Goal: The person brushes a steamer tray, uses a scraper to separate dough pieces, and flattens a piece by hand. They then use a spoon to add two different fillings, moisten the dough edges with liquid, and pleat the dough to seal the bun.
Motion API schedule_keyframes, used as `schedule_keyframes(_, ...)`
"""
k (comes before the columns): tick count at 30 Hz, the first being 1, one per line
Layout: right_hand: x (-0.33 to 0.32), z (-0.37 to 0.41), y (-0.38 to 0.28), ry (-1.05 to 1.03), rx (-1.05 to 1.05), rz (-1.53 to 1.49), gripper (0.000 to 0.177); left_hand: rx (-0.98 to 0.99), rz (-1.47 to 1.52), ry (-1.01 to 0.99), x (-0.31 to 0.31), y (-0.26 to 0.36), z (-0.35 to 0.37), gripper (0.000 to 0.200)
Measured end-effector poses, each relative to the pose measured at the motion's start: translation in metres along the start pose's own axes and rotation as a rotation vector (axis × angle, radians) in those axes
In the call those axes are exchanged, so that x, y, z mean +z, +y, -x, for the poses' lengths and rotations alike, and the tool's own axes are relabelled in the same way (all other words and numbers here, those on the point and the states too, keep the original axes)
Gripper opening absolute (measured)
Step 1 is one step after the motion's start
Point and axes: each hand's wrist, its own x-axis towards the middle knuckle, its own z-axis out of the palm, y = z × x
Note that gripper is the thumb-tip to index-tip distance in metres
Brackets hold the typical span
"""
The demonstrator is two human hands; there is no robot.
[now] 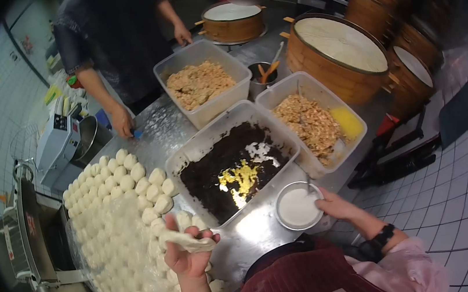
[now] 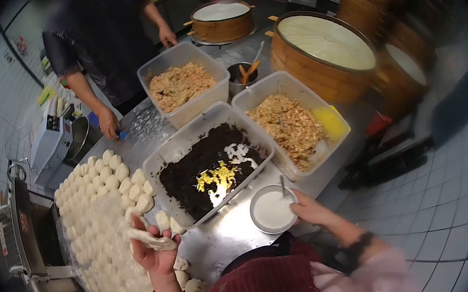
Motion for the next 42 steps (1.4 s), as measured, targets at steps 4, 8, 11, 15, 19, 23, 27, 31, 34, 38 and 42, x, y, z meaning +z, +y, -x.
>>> schedule_keyframes(4, 0.015, -0.045, 0.043, -0.033, -0.047, -0.089, 0.052, -0.213, -0.051, 0.14, -0.002, -0.028, -0.023, 0.051)
schedule_keyframes(8, 0.014, -0.045, 0.009, -0.157, -0.063, -0.053, 0.055, -0.287, -0.278, 0.339, 0.027, -0.056, -0.052, 0.043)
schedule_keyframes(11, -0.025, -0.018, -0.036, -0.116, -0.221, 0.53, 0.045, -0.275, -0.339, 0.427, 0.03, -0.072, -0.066, 0.044)
schedule_keyframes(15, -0.098, -0.017, -0.113, -0.006, -0.558, 0.672, 0.032, -0.22, -0.297, 0.515, 0.03, -0.104, -0.09, 0.047)
schedule_keyframes(19, -0.153, -0.105, -0.126, 0.362, -0.731, 1.116, 0.033, -0.315, -0.206, 0.543, 0.037, -0.15, -0.128, 0.05)
schedule_keyframes(23, -0.18, -0.183, -0.112, 0.285, -0.955, 1.329, 0.036, -0.391, -0.275, 0.598, 0.037, -0.166, -0.147, 0.044)
schedule_keyframes(27, -0.19, -0.224, -0.107, 0.302, -1.107, 1.491, 0.015, -0.415, -0.268, 0.688, 0.028, -0.173, -0.158, 0.044)
schedule_keyframes(31, -0.213, -0.21, -0.133, 0.084, -1.207, 1.735, 0.01, -0.331, -0.185, 0.702, 0.011, -0.184, -0.166, 0.045)
schedule_keyframes(34, -0.233, -0.205, -0.119, 0.031, -1.228, 1.756, 0.01, -0.356, -0.161, 0.765, -0.003, -0.197, -0.175, 0.044)
schedule_keyframes(38, -0.224, -0.213, -0.112, 0.134, -1.248, 1.594, 0.009, -0.374, -0.19, 0.766, -0.014, -0.209, -0.189, 0.041)
schedule_keyframes(42, -0.206, -0.227, -0.111, 0.109, -1.228, 1.69, 0.011, -0.365, -0.24, 0.811, -0.013, -0.215, -0.201, 0.032)
